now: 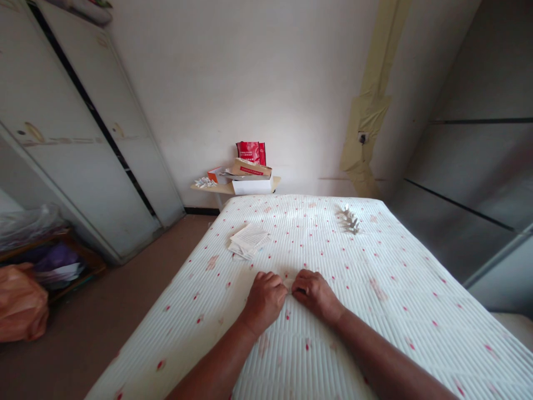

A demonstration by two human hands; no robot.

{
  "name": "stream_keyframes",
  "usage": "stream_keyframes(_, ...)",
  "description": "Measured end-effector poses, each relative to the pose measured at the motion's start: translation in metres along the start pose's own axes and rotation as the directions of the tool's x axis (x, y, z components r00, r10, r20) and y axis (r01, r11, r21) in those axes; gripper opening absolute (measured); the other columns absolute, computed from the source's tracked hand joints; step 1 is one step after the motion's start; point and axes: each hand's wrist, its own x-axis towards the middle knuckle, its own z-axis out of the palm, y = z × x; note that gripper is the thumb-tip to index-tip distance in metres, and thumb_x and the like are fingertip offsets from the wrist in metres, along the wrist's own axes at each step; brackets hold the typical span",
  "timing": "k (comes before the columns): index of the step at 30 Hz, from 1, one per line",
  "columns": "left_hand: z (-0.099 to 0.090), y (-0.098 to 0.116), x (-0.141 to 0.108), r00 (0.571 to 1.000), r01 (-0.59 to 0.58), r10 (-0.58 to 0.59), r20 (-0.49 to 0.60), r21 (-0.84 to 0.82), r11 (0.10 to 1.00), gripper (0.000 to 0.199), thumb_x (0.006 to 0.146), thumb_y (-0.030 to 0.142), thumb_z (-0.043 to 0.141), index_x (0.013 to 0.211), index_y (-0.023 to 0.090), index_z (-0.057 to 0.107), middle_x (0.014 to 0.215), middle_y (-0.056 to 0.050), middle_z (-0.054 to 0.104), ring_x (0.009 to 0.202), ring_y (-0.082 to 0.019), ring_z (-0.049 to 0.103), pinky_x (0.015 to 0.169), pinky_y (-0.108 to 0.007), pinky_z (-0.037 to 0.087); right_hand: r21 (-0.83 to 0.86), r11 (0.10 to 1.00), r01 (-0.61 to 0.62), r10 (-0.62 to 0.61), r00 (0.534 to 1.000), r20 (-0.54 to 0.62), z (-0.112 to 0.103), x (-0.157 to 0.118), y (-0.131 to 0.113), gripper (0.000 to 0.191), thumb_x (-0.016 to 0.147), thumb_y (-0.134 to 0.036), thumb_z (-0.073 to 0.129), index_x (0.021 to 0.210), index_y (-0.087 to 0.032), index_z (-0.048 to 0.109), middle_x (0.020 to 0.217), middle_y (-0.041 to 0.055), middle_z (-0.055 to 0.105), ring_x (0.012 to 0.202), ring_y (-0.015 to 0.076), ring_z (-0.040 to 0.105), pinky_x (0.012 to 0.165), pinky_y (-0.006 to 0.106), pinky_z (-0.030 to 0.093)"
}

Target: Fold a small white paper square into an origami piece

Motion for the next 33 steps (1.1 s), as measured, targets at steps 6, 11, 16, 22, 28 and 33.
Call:
stream_keyframes(6,-0.002,0.004,0.000,0.987,0.160,-0.156,0.042,-0.128,0.979,0.012,0.074,0.012,0.057,0.066,0.019,0.061,0.070,0.000,0.059,0.074,-0.014,0.052,0.071,-0.029,0.032,0.072,0.994,-0.081,0.079,0.997,0.022,-0.001,0.001,-0.002,0.020,0.074,-0.005,0.053,0.061,-0.017,0.062,0.068,-0.0007,0.055,0.066,0.0098,0.052,0.060,0.020,0.033)
stream_keyframes(11,0.000,0.008,0.003,0.944,0.329,-0.320,0.076,-0.176,0.928,0.012,0.074,0.013,0.056,0.065,0.020,0.062,0.072,0.000,0.061,0.076,-0.015,0.054,0.071,-0.028,0.034,0.049,0.971,-0.233,0.230,0.971,0.061,0.002,0.007,-0.005,0.020,0.070,-0.006,0.052,0.063,-0.018,0.066,0.072,0.0001,0.060,0.067,0.0101,0.055,0.061,0.020,0.034)
stream_keyframes(16,0.000,0.013,0.006,0.925,0.378,-0.369,0.091,-0.125,0.917,0.009,0.073,0.013,0.056,0.067,0.019,0.059,0.074,0.000,0.059,0.078,-0.015,0.053,0.072,-0.028,0.033,-0.066,0.943,-0.327,0.332,0.939,0.088,0.004,0.014,-0.009,0.020,0.069,-0.008,0.051,0.065,-0.018,0.067,0.075,0.0020,0.063,0.066,0.0115,0.057,0.061,0.021,0.034)
stream_keyframes(22,0.005,0.014,0.008,0.905,0.422,-0.415,0.099,-0.068,0.904,0.010,0.074,0.013,0.053,0.066,0.018,0.057,0.074,-0.001,0.058,0.078,-0.016,0.052,0.068,-0.028,0.032,-0.077,0.914,-0.399,0.405,0.909,0.099,0.005,0.018,-0.007,0.015,0.067,-0.010,0.054,0.066,-0.018,0.066,0.075,0.0027,0.064,0.066,0.0125,0.057,0.060,0.022,0.035)
stream_keyframes(28,0.005,0.015,0.009,0.874,0.477,-0.471,0.120,-0.032,0.878,0.010,0.074,0.015,0.052,0.067,0.018,0.056,0.077,-0.002,0.058,0.079,-0.017,0.053,0.069,-0.029,0.032,-0.048,0.905,-0.422,0.425,0.899,0.105,0.003,0.021,-0.006,0.013,0.064,-0.011,0.056,0.065,-0.019,0.066,0.075,0.0022,0.065,0.066,0.0128,0.057,0.061,0.022,0.036)
stream_keyframes(33,0.003,0.012,0.014,0.817,0.569,-0.554,0.162,-0.072,0.819,0.005,0.069,0.015,0.057,0.069,0.020,0.057,0.078,0.000,0.059,0.080,-0.017,0.053,0.067,-0.027,0.033,-0.022,0.890,-0.455,0.454,0.880,0.138,0.000,0.024,-0.008,0.010,0.061,-0.012,0.059,0.063,-0.019,0.066,0.073,0.0016,0.065,0.066,0.0134,0.057,0.059,0.022,0.035)
